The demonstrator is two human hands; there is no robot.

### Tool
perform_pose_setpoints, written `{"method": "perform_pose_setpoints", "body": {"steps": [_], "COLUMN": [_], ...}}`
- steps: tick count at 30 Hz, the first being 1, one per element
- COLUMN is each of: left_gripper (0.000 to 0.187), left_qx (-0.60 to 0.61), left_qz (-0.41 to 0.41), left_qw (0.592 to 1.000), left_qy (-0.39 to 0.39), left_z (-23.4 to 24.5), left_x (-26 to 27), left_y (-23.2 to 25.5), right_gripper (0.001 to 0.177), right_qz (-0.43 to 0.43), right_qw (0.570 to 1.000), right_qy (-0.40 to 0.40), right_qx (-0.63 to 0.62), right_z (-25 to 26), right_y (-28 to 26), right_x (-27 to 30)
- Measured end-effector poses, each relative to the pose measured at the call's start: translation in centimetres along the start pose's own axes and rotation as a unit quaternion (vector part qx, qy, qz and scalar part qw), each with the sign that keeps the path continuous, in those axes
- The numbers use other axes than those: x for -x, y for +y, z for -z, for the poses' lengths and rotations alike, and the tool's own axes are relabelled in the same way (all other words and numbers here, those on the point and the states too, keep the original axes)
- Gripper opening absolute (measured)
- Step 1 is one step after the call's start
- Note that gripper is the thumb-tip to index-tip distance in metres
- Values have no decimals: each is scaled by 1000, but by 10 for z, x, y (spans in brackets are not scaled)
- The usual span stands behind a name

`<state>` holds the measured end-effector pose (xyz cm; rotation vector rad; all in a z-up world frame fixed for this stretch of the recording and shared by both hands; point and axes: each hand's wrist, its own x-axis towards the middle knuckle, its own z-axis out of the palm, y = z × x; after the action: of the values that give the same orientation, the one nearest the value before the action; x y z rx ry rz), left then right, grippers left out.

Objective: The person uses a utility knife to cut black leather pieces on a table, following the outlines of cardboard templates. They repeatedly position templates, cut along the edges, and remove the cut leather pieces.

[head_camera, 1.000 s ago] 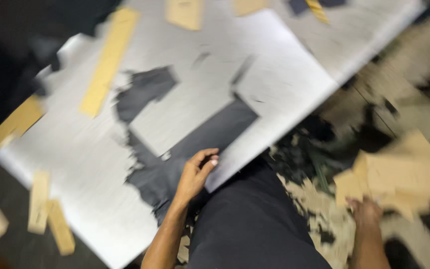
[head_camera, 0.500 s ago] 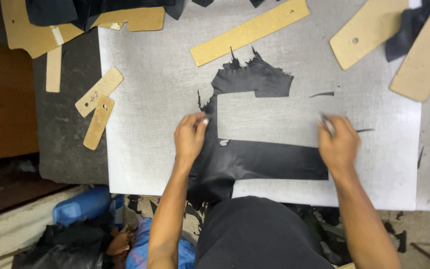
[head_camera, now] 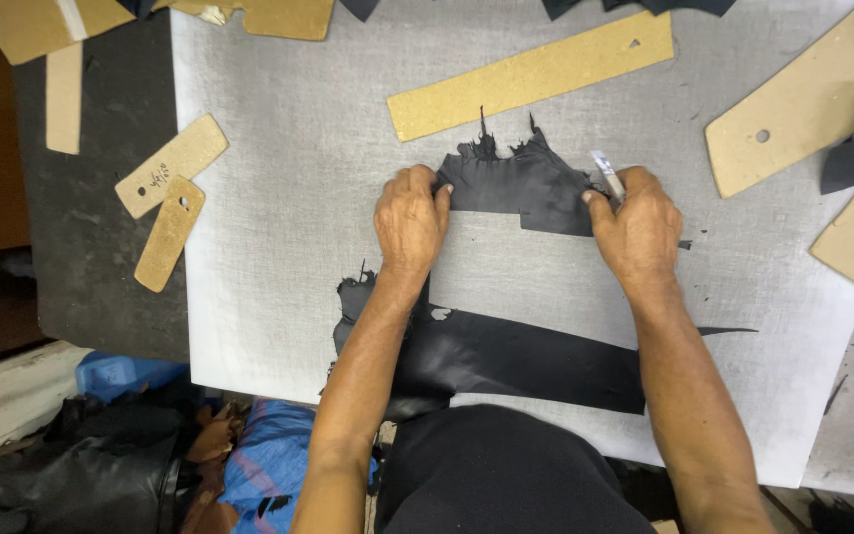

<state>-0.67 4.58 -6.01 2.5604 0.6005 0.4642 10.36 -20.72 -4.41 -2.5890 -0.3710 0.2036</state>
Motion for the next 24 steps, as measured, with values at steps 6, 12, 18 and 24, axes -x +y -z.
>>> {"method": "perform_pose_setpoints", "body": {"steps": [6,12,18,24], "left_gripper": [18,16,16,91], "left_qx": [-18,113,19,59], "left_qz": [17,111,-60,-234], "left_qw": [999,971,988,944], "left_qy": [-35,-177,-139,-227], "left_z": [-1,16,23,22], "left_x": [-8,1,63,67], "left_y": [5,6,19,14], "right_gripper": [24,25,31,33], "right_qz": [-80,-224,-212,-82], "right_qw": [993,917,963,996], "right_qy": [-81,-76,-71,21], "right_qx": [-38,-321,-148,-34], "right_z": [-8,14,20,-13], "right_y": [-1,13,30,77], "right_x": [-4,17,83,104]}}
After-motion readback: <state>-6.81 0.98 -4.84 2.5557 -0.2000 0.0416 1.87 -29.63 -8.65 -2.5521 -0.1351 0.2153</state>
